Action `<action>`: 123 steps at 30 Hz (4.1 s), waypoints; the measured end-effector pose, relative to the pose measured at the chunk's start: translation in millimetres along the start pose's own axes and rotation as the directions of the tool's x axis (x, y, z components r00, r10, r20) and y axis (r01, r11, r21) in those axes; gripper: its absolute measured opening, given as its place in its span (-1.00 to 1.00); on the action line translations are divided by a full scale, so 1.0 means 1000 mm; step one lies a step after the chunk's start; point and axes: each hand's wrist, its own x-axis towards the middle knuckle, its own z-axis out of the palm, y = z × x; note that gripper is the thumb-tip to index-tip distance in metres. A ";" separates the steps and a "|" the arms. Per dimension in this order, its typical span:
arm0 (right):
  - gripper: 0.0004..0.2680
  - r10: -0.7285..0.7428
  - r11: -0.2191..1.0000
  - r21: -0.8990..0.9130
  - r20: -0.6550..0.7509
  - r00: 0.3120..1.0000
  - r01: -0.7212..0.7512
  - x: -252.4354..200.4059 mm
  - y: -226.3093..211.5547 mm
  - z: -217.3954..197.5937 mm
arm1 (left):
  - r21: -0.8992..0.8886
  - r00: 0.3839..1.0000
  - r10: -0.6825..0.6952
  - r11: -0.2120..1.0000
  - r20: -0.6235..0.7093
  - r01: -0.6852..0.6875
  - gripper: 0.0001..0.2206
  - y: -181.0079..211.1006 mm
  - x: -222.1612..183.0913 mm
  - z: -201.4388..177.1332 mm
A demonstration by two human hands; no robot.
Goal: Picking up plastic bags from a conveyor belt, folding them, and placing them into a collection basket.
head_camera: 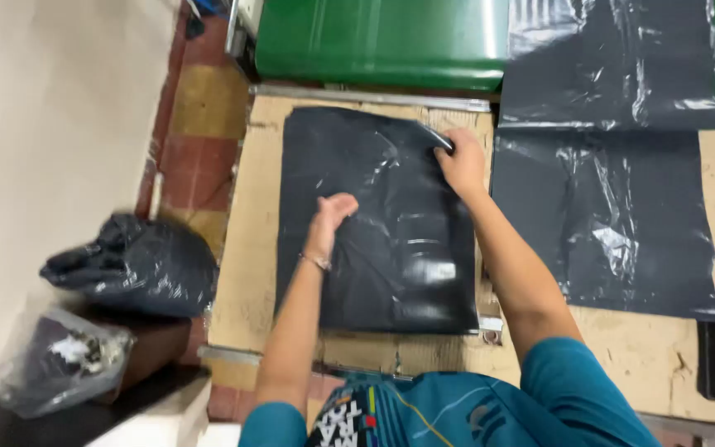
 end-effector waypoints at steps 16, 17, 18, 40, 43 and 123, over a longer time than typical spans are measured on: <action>-0.75 -0.306 0.952 0.044 0.085 0.948 0.304 -0.314 -0.018 -0.078 | -0.171 0.921 -0.390 0.906 0.010 0.386 -0.61 -0.062 -0.020 -0.144; -0.73 -0.291 0.956 0.007 0.151 0.945 0.293 -0.314 -0.016 -0.079 | 0.140 0.953 -0.289 0.944 -0.089 0.299 -0.51 -0.037 -0.023 -0.129; -0.73 -0.288 0.957 0.002 0.140 0.947 0.291 -0.315 -0.017 -0.081 | 0.141 0.956 -0.281 0.947 -0.080 0.290 -0.51 -0.041 -0.025 -0.133; -0.44 -0.324 0.891 -0.332 0.016 0.946 0.310 -0.259 -0.037 0.005 | 0.756 0.766 0.238 0.153 0.597 -0.636 -0.17 0.038 -0.189 -0.137; -0.34 -0.524 0.826 -0.214 0.050 0.850 0.522 -0.310 -0.083 0.039 | 0.622 0.550 0.405 -0.062 0.731 -0.781 -0.55 0.011 -0.185 -0.148; -0.88 0.029 0.900 0.436 -0.099 0.995 0.018 -0.295 0.160 -0.236 | 0.532 0.360 0.578 -0.156 0.732 -0.832 -0.97 -0.003 -0.092 0.337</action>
